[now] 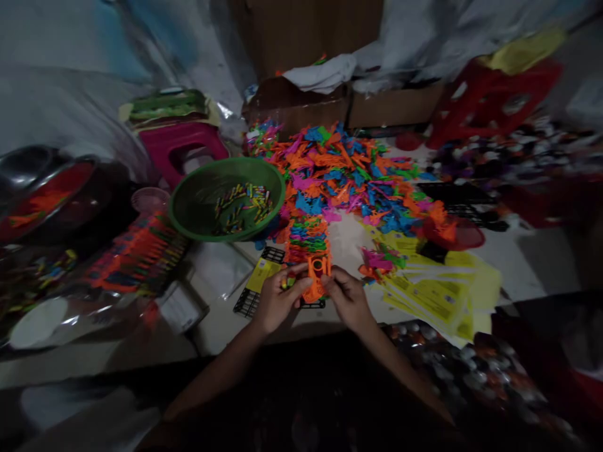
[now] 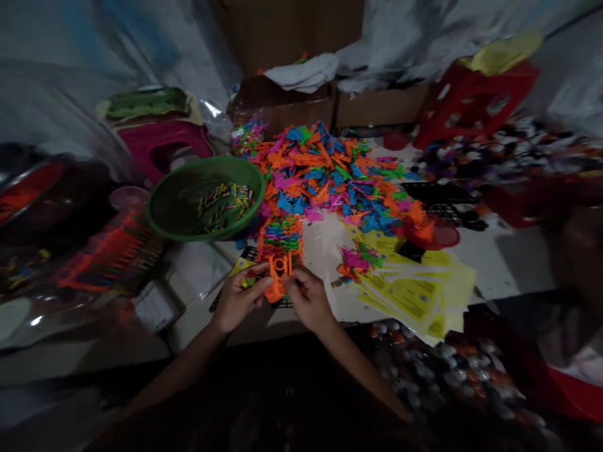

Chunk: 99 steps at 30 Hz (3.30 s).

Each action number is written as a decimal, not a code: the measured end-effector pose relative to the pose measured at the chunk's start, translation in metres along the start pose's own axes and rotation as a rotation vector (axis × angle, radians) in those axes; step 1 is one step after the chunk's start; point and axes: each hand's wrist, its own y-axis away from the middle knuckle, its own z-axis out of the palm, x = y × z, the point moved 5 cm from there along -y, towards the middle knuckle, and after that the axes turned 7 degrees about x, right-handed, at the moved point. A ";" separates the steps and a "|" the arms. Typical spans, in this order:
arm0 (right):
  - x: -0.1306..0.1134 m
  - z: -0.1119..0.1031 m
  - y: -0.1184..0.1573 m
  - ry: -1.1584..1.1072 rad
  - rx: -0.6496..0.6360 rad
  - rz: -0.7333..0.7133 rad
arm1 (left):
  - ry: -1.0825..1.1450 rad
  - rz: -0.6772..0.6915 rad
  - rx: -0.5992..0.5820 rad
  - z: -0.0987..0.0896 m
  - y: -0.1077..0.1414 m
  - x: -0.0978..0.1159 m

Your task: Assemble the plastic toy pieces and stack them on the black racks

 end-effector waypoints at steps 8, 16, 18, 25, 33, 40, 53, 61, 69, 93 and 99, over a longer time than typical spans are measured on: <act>-0.021 -0.010 0.004 0.342 0.087 -0.211 | -0.354 0.257 0.123 0.002 0.005 0.014; -0.014 -0.014 0.013 0.236 0.098 -0.137 | -0.470 0.593 0.052 0.019 0.011 0.022; -0.007 -0.029 0.002 0.255 0.113 -0.146 | -0.460 0.533 -0.015 0.022 0.010 0.023; 0.054 -0.223 -0.065 0.701 0.858 0.234 | -0.170 0.026 0.181 -0.009 0.003 0.015; 0.080 -0.262 -0.096 1.039 0.903 0.330 | 0.070 -0.180 0.119 -0.010 -0.004 0.000; 0.140 -0.141 -0.161 1.157 0.336 0.277 | 0.252 -0.326 0.067 -0.004 -0.007 -0.002; 0.064 -0.111 -0.105 0.125 0.307 0.155 | 0.188 -0.166 0.042 -0.006 -0.015 -0.006; 0.004 -0.037 -0.020 -0.134 -0.312 0.161 | 0.259 -0.080 -0.059 0.026 -0.017 0.009; -0.020 -0.022 -0.007 0.144 -0.386 -0.447 | 0.432 -0.368 -0.287 0.027 -0.001 -0.018; 0.003 -0.016 -0.001 -0.012 0.195 0.050 | 0.262 -0.107 -0.141 0.022 0.004 -0.008; 0.001 -0.003 0.005 0.073 0.241 -0.005 | 0.120 0.096 -0.031 0.024 0.011 0.000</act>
